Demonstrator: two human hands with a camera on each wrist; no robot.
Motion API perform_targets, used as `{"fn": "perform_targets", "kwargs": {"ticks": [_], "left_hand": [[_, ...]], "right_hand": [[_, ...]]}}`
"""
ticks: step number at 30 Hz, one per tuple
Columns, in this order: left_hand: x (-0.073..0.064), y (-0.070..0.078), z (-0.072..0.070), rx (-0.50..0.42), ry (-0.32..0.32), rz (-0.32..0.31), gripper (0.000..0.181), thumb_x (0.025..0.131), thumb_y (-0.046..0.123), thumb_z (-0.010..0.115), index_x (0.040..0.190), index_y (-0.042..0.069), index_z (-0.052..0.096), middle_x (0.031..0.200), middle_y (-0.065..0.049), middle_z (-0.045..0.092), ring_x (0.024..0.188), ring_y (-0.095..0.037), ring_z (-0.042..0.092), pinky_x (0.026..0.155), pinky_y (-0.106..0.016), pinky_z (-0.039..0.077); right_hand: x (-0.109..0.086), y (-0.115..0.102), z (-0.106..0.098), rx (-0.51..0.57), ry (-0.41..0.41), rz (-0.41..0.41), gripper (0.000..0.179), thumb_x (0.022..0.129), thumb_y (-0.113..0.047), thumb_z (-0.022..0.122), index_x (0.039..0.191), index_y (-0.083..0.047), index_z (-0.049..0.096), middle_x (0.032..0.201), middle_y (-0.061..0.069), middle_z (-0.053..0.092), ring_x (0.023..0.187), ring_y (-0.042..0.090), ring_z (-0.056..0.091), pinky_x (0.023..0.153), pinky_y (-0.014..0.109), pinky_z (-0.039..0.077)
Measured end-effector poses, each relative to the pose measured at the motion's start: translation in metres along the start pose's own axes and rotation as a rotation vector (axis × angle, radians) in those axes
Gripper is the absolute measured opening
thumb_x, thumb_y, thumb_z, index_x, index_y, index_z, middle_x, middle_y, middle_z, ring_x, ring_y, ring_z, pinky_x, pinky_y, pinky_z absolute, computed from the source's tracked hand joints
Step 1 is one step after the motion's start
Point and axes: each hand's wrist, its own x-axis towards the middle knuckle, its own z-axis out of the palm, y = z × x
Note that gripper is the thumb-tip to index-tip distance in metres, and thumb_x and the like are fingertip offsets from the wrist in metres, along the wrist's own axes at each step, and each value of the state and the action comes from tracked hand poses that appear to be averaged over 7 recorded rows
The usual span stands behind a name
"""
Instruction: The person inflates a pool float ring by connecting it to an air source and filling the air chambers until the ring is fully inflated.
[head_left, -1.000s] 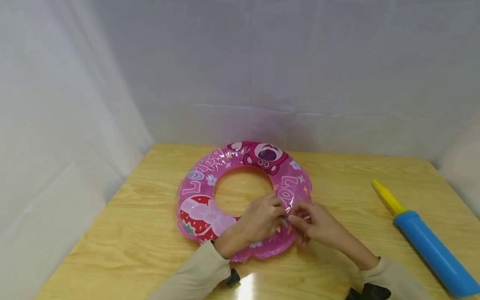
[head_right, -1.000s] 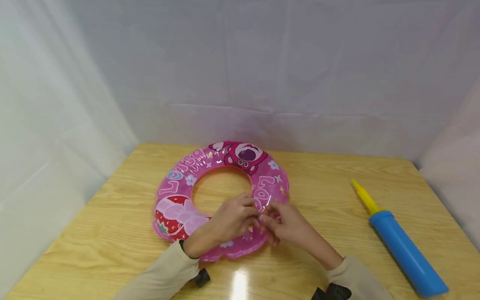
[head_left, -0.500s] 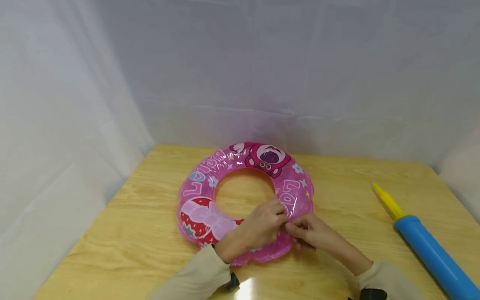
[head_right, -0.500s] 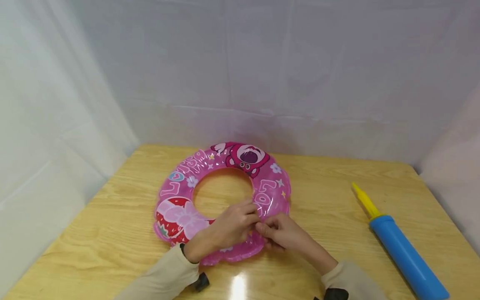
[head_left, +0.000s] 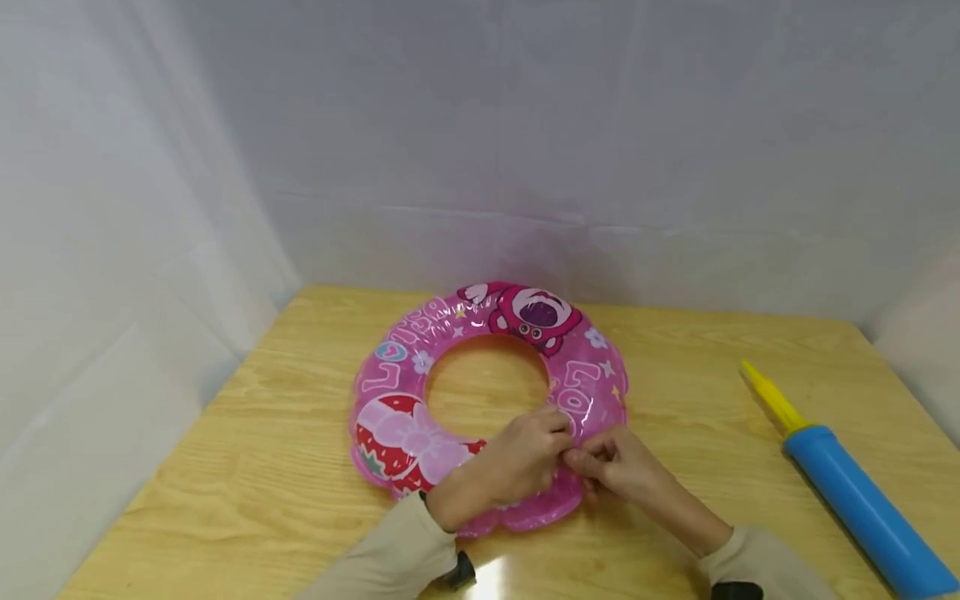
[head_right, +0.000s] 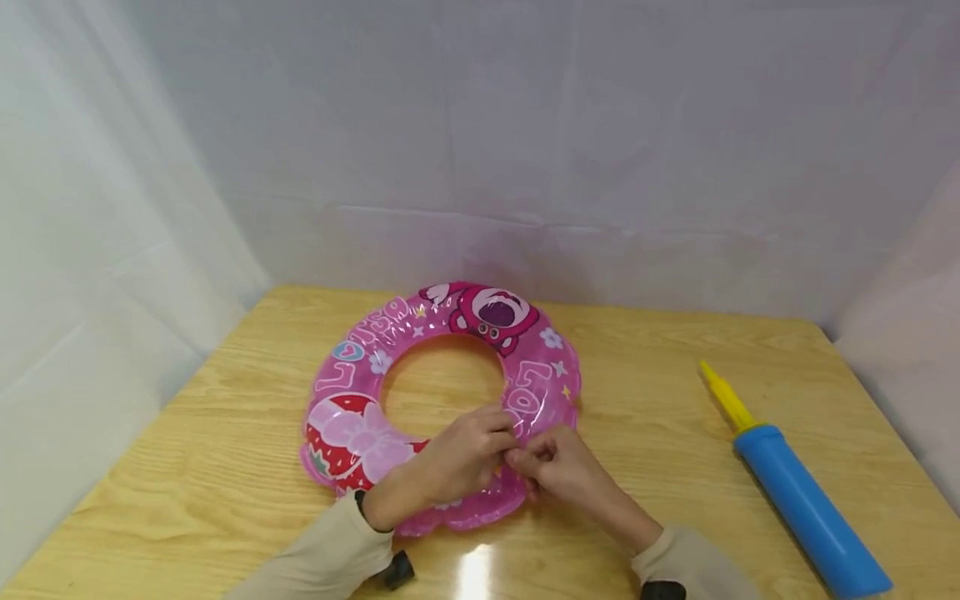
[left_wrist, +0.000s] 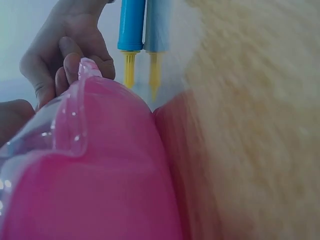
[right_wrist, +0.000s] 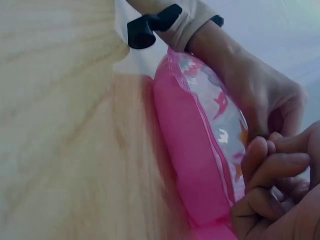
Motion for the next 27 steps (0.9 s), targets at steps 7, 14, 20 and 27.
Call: {"fn": "perform_targets", "kwargs": {"ticks": [7,14,20,27], "left_hand": [[0.004,-0.010,-0.011,-0.071,-0.099,-0.103,0.015,0.079,0.009,0.073,0.094,0.012,0.074,0.099,0.000,0.065,0.094,-0.014,0.059,0.086,-0.019,0.046],[-0.017,-0.023,-0.024,-0.159,-0.236,-0.328,0.046,0.095,0.041,0.056,0.133,0.015,0.056,0.136,-0.007,0.052,0.127,-0.023,0.046,0.107,-0.039,0.035],[-0.042,-0.034,-0.020,-0.226,-0.236,-0.422,0.045,0.105,0.038,0.034,0.133,0.010,0.055,0.140,-0.012,0.050,0.130,-0.027,0.045,0.109,-0.044,0.031],[-0.053,-0.051,-0.050,-0.191,-0.057,-0.402,0.039,0.104,0.032,0.039,0.125,0.007,0.061,0.134,-0.014,0.055,0.128,-0.029,0.046,0.109,-0.047,0.030]], "right_hand": [[0.006,-0.007,-0.015,-0.069,-0.156,0.030,0.047,0.100,-0.024,0.051,0.066,0.007,0.053,0.055,-0.001,0.053,0.039,0.003,0.036,0.037,0.021,0.029],[-0.002,-0.019,-0.026,-0.108,-0.214,0.061,0.052,0.100,-0.022,0.049,0.060,0.011,0.048,0.047,-0.004,0.047,0.035,0.002,0.034,0.033,0.020,0.028],[-0.005,-0.024,-0.029,-0.114,-0.188,0.154,0.055,0.099,-0.025,0.050,0.062,0.015,0.043,0.046,-0.003,0.046,0.035,0.002,0.033,0.034,0.018,0.027],[-0.007,-0.031,-0.038,-0.254,-0.157,0.060,0.042,0.103,-0.026,0.044,0.073,-0.002,0.059,0.057,-0.001,0.053,0.045,0.006,0.044,0.043,0.023,0.039]]}}
